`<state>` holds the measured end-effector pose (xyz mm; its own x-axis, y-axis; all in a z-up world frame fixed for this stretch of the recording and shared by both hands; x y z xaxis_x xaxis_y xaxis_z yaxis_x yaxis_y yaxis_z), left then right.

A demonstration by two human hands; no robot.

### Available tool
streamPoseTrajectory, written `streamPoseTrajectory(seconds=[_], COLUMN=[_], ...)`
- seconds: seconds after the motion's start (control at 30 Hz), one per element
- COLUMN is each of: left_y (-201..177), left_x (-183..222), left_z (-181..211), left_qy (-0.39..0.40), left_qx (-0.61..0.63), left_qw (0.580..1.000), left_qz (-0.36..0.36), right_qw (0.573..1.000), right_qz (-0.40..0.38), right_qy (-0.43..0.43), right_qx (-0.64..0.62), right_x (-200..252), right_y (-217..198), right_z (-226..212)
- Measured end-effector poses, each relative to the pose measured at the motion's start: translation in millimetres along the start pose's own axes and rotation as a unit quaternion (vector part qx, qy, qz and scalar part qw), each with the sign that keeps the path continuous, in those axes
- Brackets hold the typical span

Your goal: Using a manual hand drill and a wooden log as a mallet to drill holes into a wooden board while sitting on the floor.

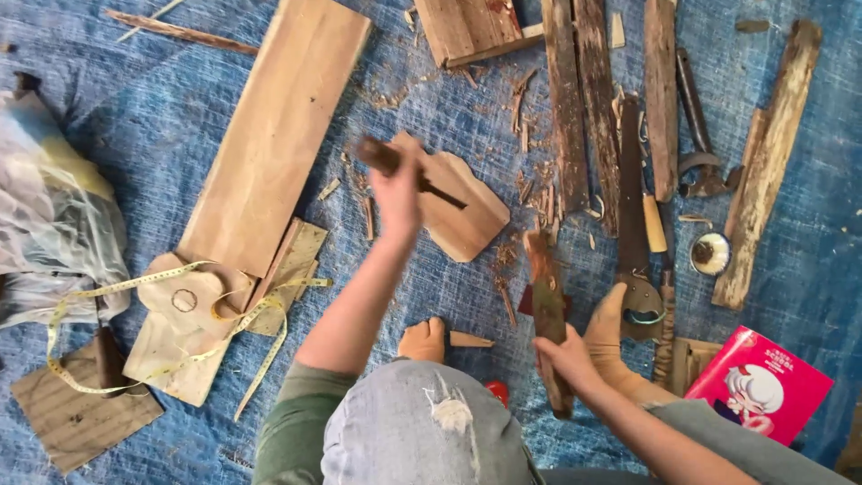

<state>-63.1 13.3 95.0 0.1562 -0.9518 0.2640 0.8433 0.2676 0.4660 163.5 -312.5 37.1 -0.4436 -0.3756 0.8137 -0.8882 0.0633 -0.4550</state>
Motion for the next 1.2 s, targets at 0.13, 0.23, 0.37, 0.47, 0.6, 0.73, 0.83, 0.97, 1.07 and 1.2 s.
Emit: streamPoseTrajectory(seconds=[0.13,0.23,0.37,0.47,0.6,0.73,0.83,0.97,1.07,1.2], left_y=[-67.6,-93.2,-117.7,-113.9,-101.6,-58.9,-50.3,-16.3,-8.7,-5.5], left_x=[-45.3,-42.3,-13.7,18.9,54.1,52.0,16.4,6.0,-3.9,-12.1], left_z=[-54.3,-91.3,-164.7,-175.3,-176.2,-87.9,-81.2,-49.2,-50.8,-49.4], left_qy=[-0.041,-0.132,-0.201,-0.232,-0.33,-0.241,-0.143,-0.005,0.029,0.047], left_qx=[0.004,-0.03,-0.105,-0.123,-0.05,0.008,0.009,0.052,0.066,0.043], left_qw=[0.997,0.989,0.974,0.965,0.941,0.967,0.989,0.996,0.993,0.992], left_qz=[0.061,0.053,0.016,0.01,0.057,0.079,0.042,-0.072,-0.09,-0.106], right_qw=[0.998,0.997,0.993,0.975,0.984,0.985,0.982,0.977,0.979,0.96], right_qz=[-0.014,-0.049,-0.041,-0.044,-0.037,0.006,0.059,0.112,0.077,0.043], right_qy=[0.034,0.035,-0.055,-0.131,-0.169,-0.166,-0.173,-0.175,-0.189,-0.265], right_qx=[-0.06,-0.051,0.095,0.172,0.029,-0.051,-0.051,0.047,0.004,-0.081], right_x=[-0.5,3.4,14.8,-6.5,-23.8,-49.4,-83.0,-91.6,-113.7,-142.9], right_y=[0.7,0.0,-3.9,3.6,10.1,-8.5,-16.1,5.6,14.8,23.1], right_z=[-7.9,-33.7,-83.6,-118.2,-148.0,-127.4,-103.8,-101.8,-118.0,-147.2])
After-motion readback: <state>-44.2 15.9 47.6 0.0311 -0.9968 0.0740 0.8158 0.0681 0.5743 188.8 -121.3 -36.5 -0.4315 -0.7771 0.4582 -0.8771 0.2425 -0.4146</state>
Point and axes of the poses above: each hand's wrist, its own x-axis away from the middle knuckle, its own y-axis out of the palm, z = x × y, the point moved 2 cm from there along -x, towards the middle knuckle, and after that the axes turned 12 degrees about x, right-handed, at the moved point
